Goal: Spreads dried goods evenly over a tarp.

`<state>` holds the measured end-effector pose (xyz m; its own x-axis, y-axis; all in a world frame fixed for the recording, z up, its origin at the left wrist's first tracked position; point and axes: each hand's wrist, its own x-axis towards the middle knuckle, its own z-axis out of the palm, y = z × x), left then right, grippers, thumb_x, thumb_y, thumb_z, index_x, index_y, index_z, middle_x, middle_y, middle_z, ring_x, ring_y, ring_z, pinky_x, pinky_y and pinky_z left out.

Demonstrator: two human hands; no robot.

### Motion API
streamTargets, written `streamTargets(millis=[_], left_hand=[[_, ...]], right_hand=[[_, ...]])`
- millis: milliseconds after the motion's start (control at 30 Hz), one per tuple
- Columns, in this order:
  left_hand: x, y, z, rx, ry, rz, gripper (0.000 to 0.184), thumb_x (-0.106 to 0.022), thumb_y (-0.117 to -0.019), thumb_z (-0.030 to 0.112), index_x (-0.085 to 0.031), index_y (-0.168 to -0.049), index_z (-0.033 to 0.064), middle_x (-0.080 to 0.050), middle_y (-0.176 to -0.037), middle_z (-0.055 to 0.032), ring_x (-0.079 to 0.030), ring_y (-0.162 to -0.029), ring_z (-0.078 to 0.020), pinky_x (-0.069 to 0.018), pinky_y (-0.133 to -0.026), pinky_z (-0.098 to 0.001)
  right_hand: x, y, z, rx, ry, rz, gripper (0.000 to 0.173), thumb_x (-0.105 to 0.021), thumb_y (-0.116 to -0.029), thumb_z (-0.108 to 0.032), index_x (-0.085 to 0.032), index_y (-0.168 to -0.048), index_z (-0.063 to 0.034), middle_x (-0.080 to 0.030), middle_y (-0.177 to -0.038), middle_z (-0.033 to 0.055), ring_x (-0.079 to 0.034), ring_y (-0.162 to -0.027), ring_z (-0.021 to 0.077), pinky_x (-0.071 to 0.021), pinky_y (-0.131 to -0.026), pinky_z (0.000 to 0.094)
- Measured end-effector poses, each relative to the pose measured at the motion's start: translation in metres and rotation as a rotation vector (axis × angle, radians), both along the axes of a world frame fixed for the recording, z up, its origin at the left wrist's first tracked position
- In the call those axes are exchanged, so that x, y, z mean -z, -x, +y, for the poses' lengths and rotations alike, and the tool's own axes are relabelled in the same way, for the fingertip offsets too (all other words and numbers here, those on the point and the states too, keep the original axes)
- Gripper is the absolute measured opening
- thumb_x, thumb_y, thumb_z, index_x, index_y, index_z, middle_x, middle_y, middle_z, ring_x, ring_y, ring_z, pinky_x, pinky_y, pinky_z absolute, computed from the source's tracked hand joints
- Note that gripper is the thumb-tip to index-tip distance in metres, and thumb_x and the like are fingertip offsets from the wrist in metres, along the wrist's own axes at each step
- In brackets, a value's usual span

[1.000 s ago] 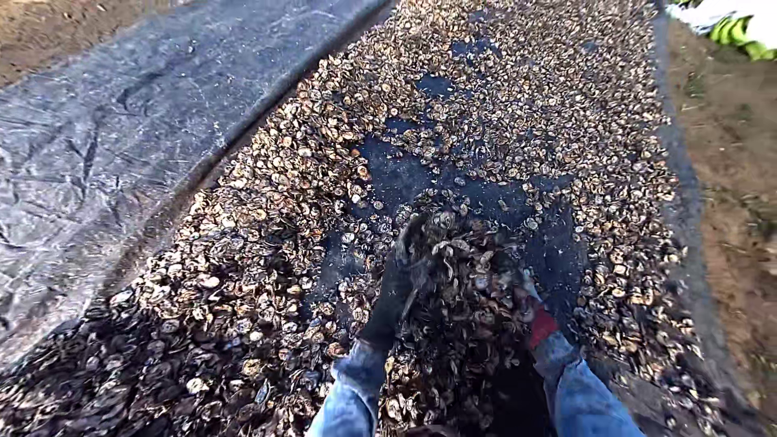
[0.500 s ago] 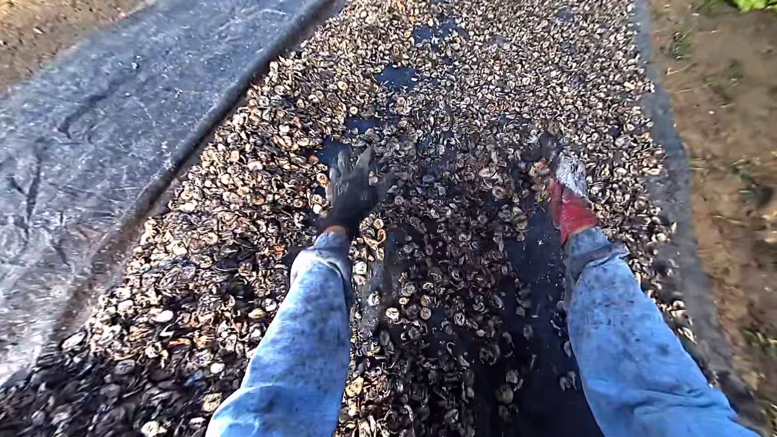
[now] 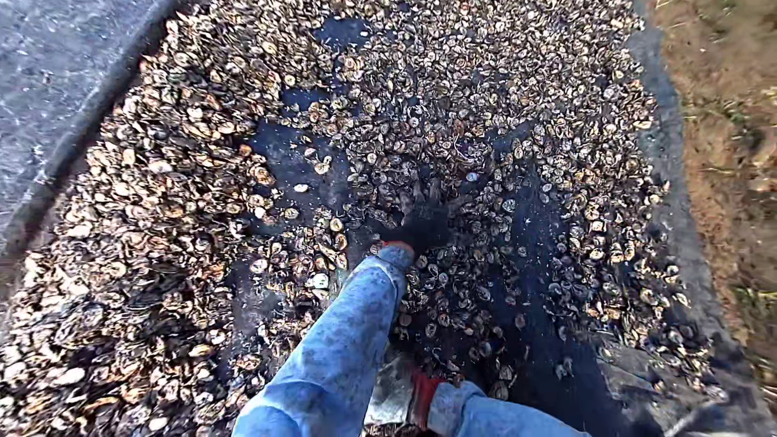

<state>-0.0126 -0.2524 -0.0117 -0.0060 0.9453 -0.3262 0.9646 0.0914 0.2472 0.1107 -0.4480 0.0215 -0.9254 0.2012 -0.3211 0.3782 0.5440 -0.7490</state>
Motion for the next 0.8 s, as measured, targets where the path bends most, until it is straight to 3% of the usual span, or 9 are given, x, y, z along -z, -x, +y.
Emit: streamTargets(millis=[100,167,233,333,400,533,633,700,800], left_hand=[[0.017,-0.025,-0.037,0.124,0.039,-0.106,0.065,-0.077,-0.0901,0.025,-0.053,-0.151,0.0206,-0.031,-0.166,-0.0189,-0.025,-0.151,-0.0489,-0.0257,-0.116,-0.0706],[0.017,-0.026,-0.043,0.129,0.041,-0.199,0.045,-0.07,-0.0955,0.022,-0.063,-0.139,0.013,-0.052,-0.15,-0.018,-0.046,-0.14,-0.0407,-0.0389,-0.111,-0.0614],[0.01,-0.022,-0.04,0.04,-0.089,-0.407,0.042,-0.074,-0.0891,0.01,-0.068,-0.13,0.0077,-0.064,-0.13,-0.0214,-0.062,-0.119,-0.0404,-0.0498,-0.097,-0.0602],[-0.004,-0.013,-0.03,-0.101,-0.247,-0.618,0.077,-0.074,-0.0876,0.007,-0.041,-0.156,0.0133,-0.048,-0.152,-0.0196,-0.053,-0.134,-0.0373,-0.0447,-0.108,-0.0582],[-0.014,-0.01,-0.005,-0.136,-0.298,-0.576,0.081,-0.073,-0.0899,0.008,-0.033,-0.159,0.0044,-0.045,-0.155,-0.0239,-0.047,-0.142,-0.0375,-0.0371,-0.117,-0.0554],[-0.047,-0.013,0.022,-0.257,-0.25,-0.279,0.052,-0.067,-0.0977,0.039,-0.063,-0.127,-0.0029,-0.067,-0.119,-0.0269,-0.064,-0.115,-0.0435,-0.0479,-0.098,-0.0642],[-0.055,-0.012,0.034,-0.345,-0.126,-0.126,0.06,-0.056,-0.1027,0.047,-0.062,-0.123,-0.0085,-0.064,-0.121,-0.0329,-0.061,-0.119,-0.0495,-0.0459,-0.098,-0.0676],[-0.029,-0.007,0.034,-0.313,-0.247,-0.153,0.054,-0.057,-0.1029,0.04,-0.06,-0.129,-0.0067,-0.064,-0.123,-0.0317,-0.061,-0.119,-0.0488,-0.0468,-0.098,-0.0672],[0.001,-0.012,0.029,-0.205,-0.26,-0.269,0.074,-0.07,-0.094,0.018,-0.034,-0.156,-0.0026,-0.043,-0.153,-0.0304,-0.043,-0.142,-0.0458,-0.0342,-0.116,-0.0617]], right_hand=[[0.051,-0.051,0.037,0.163,-0.271,0.09,0.084,-0.092,-0.0652,-0.033,-0.063,-0.142,-0.0179,-0.047,-0.157,0.0207,-0.035,-0.148,0.0483,-0.0217,-0.117,0.0726],[0.053,-0.105,0.059,0.133,-0.276,-0.143,0.077,-0.083,-0.0804,-0.024,-0.053,-0.151,-0.0262,-0.036,-0.164,0.0192,-0.028,-0.15,0.0514,-0.016,-0.116,0.0775],[0.068,-0.152,0.079,0.277,-0.4,-0.025,0.053,-0.071,-0.0877,-0.008,-0.067,-0.139,-0.02,-0.057,-0.147,0.0221,-0.05,-0.137,0.0498,-0.0323,-0.111,0.0744],[0.06,-0.174,0.142,0.624,-0.34,0.008,0.041,-0.054,-0.0986,-0.008,-0.064,-0.138,-0.0041,-0.064,-0.137,0.0212,-0.06,-0.131,0.0355,-0.0446,-0.113,0.0538],[0.037,-0.164,0.193,0.893,-0.202,-0.094,0.043,-0.053,-0.1044,-0.017,-0.056,-0.146,-0.0045,-0.065,-0.133,0.0238,-0.063,-0.123,0.0373,-0.0465,-0.106,0.057],[0.012,-0.15,0.261,1.133,-0.218,-0.081,0.048,-0.05,-0.1072,-0.04,-0.05,-0.148,-0.0148,-0.066,-0.127,0.0227,-0.065,-0.112,0.0446,-0.0487,-0.091,0.0693],[0.016,-0.128,0.229,0.823,-0.495,-0.128,0.081,-0.067,-0.0892,-0.063,-0.042,-0.156,-0.0235,-0.051,-0.152,0.0164,-0.051,-0.136,0.0408,-0.0426,-0.103,0.0709],[0.036,-0.104,0.161,0.549,-0.58,-0.104,0.105,-0.067,-0.0743,-0.08,-0.041,-0.158,-0.0231,-0.034,-0.164,0.0217,-0.025,-0.153,0.0473,-0.0217,-0.116,0.0747],[0.051,-0.07,0.006,0.225,-0.351,0.249,0.088,-0.089,-0.0617,-0.06,-0.067,-0.139,-0.0232,-0.055,-0.148,0.023,-0.042,-0.143,0.0488,-0.0305,-0.114,0.0708]])
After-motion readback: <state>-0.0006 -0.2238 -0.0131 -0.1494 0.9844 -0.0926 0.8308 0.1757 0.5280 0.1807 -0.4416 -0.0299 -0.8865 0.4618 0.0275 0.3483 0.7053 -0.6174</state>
